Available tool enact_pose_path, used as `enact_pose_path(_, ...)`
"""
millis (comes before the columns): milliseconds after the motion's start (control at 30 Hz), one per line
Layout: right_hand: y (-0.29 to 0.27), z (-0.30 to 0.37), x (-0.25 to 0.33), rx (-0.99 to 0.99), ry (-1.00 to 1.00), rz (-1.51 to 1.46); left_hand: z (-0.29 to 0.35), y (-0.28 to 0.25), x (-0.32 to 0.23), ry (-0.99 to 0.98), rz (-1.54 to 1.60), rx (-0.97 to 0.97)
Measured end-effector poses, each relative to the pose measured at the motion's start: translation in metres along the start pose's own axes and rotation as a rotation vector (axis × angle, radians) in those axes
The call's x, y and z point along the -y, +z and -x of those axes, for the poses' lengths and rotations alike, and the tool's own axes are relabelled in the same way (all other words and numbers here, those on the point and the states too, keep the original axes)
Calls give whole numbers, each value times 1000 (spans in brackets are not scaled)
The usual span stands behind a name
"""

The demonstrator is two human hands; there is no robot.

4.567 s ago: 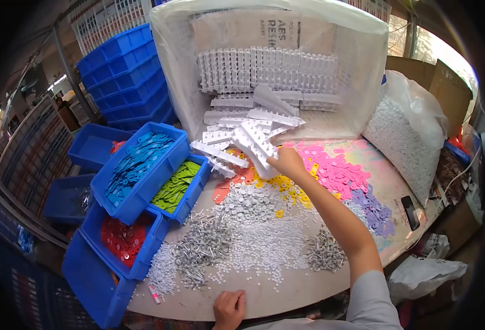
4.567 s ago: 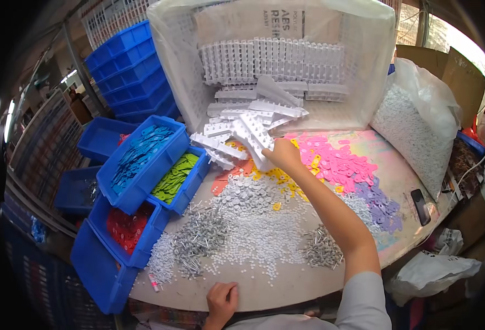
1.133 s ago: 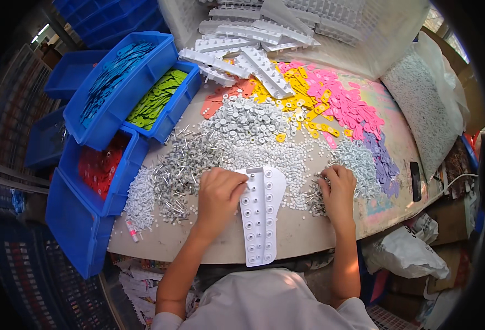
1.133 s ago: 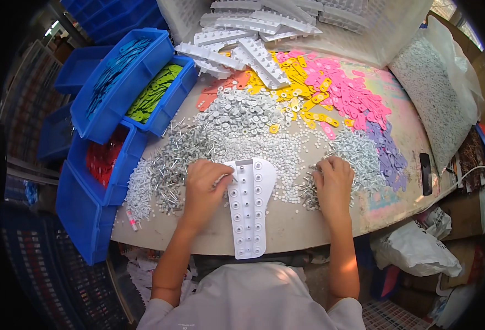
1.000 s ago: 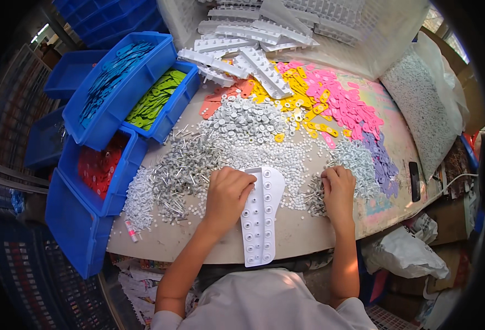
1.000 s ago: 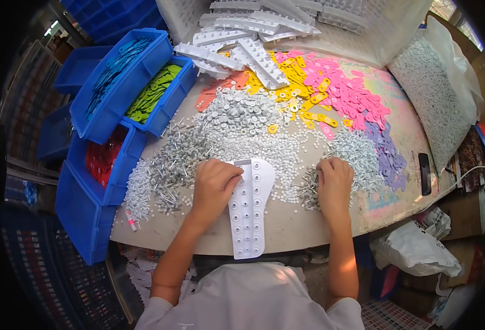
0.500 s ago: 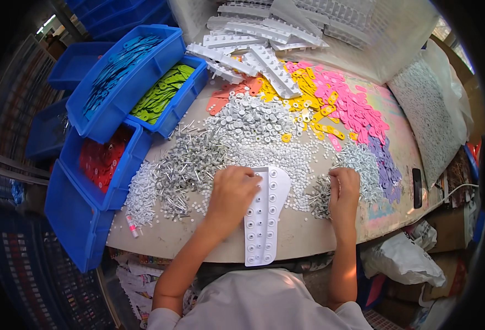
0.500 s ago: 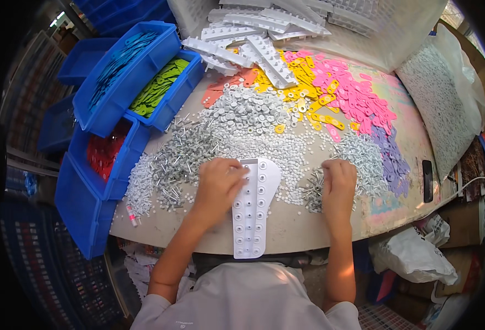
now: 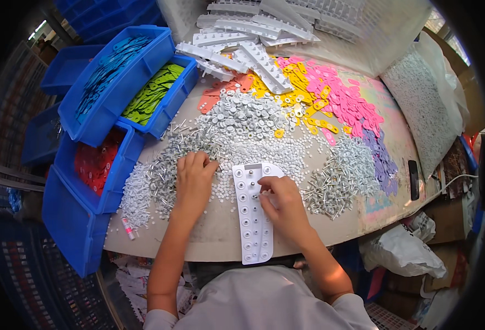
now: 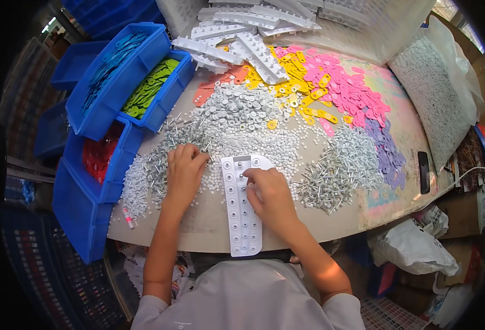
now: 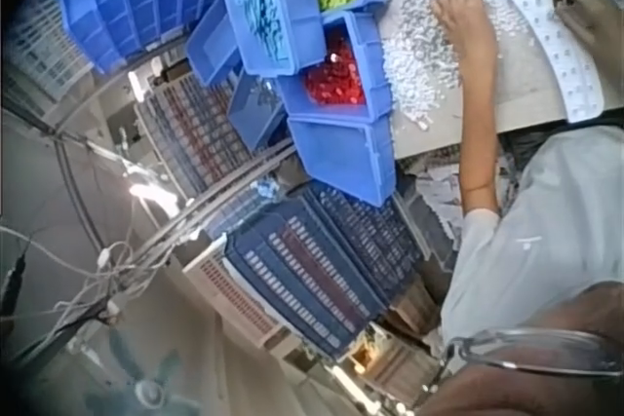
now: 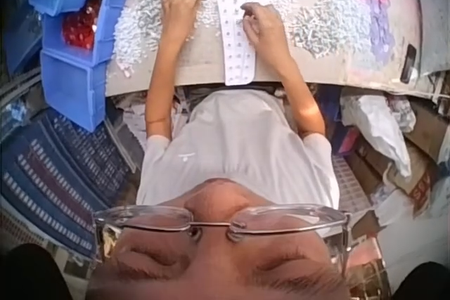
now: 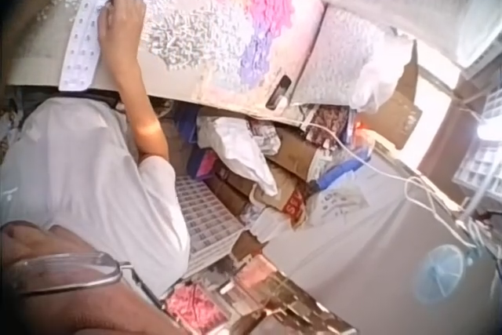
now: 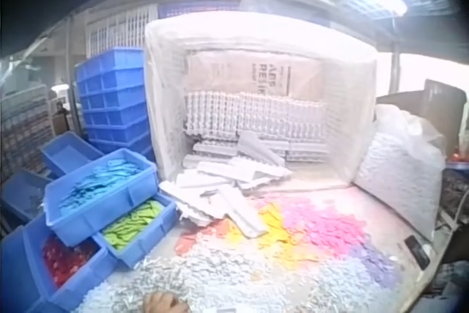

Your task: Assembling toy xylophones by placing metal pins and colorful plastic keys onto white plastic bases.

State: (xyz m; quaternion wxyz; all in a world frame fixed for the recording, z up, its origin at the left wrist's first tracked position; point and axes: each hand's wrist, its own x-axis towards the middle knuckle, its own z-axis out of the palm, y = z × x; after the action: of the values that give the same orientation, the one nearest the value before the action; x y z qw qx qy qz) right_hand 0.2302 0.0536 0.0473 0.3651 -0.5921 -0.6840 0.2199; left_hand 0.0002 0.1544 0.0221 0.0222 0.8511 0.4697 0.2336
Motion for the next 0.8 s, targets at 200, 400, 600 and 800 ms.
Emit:
enact_pose_path(200,8,-5,2,19,-31,53,-2,-2,0,27,48,-25)
enact_pose_path(400,8,-6,5,10,-42,41,-1,-17,-8,-37,231,-122)
enact_pose_path(600,-6,0,1,-91,36,-32,13,-33,-34,-132,592,-42)
enact_pose_path(800,-11,11,-17,-79,414,-590,25,-21,-64,-158,715,43)
